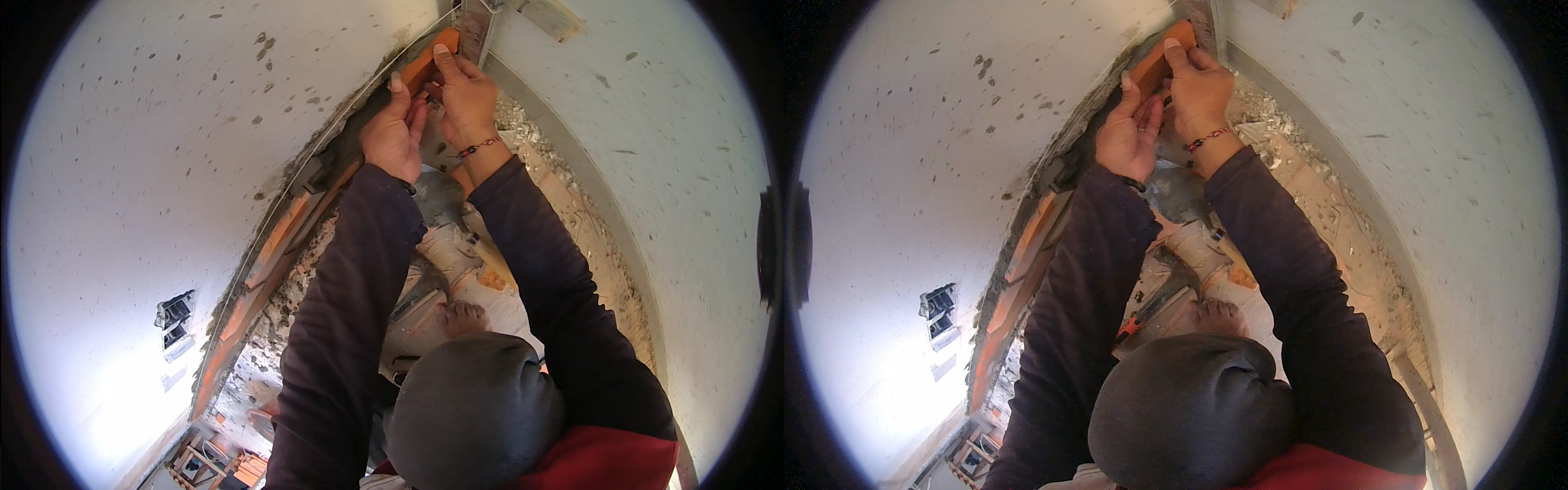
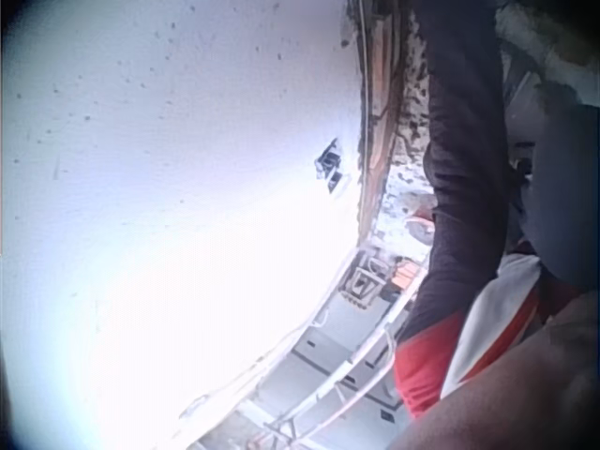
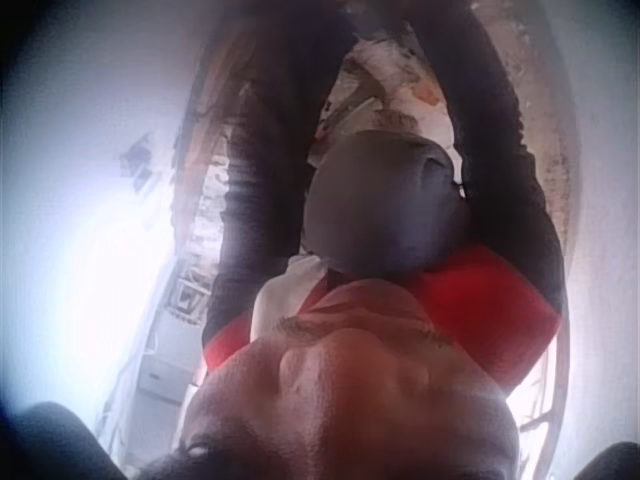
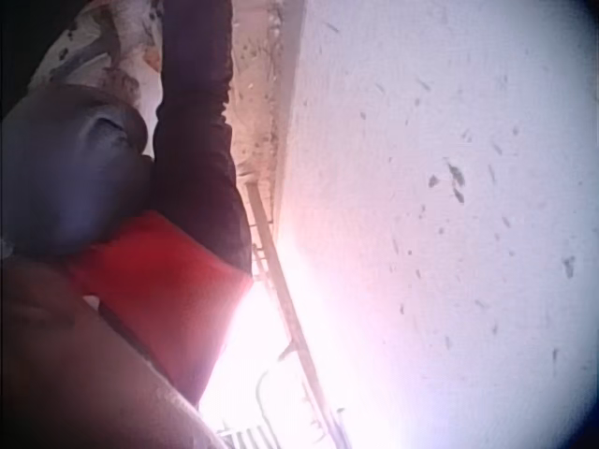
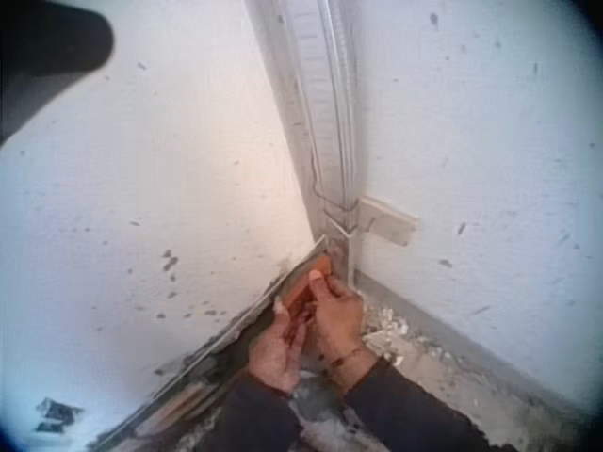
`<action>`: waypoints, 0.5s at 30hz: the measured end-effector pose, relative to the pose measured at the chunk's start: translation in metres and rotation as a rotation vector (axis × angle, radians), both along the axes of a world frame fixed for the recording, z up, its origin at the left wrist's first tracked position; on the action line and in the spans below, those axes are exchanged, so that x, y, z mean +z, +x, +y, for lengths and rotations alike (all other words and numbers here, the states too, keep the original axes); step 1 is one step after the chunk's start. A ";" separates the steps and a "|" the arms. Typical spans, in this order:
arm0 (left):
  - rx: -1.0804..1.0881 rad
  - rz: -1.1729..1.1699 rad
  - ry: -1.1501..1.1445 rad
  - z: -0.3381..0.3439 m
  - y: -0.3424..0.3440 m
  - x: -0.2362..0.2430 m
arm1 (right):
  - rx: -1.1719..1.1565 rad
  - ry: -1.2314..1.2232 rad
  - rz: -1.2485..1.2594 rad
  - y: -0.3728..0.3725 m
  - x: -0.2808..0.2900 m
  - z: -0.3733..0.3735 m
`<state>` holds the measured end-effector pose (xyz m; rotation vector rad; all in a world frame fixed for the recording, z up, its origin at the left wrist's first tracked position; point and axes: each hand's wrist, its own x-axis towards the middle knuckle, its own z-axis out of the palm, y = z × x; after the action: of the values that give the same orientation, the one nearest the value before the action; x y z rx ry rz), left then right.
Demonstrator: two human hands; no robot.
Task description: The person lays bricks along a wall base by applying mortar to the bricks and wall using a trowel and then positioning each brick by hand.
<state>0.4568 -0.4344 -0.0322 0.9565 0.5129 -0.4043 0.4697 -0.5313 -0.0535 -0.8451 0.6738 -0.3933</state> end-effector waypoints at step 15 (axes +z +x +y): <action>0.013 -0.004 0.018 -0.011 0.016 -0.011 | -0.139 -0.009 -0.011 0.000 -0.006 0.016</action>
<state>0.4723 -0.4458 -0.0432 0.9704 0.5200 -0.3866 0.4693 -0.5154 -0.0591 -0.8061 0.7227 -0.5259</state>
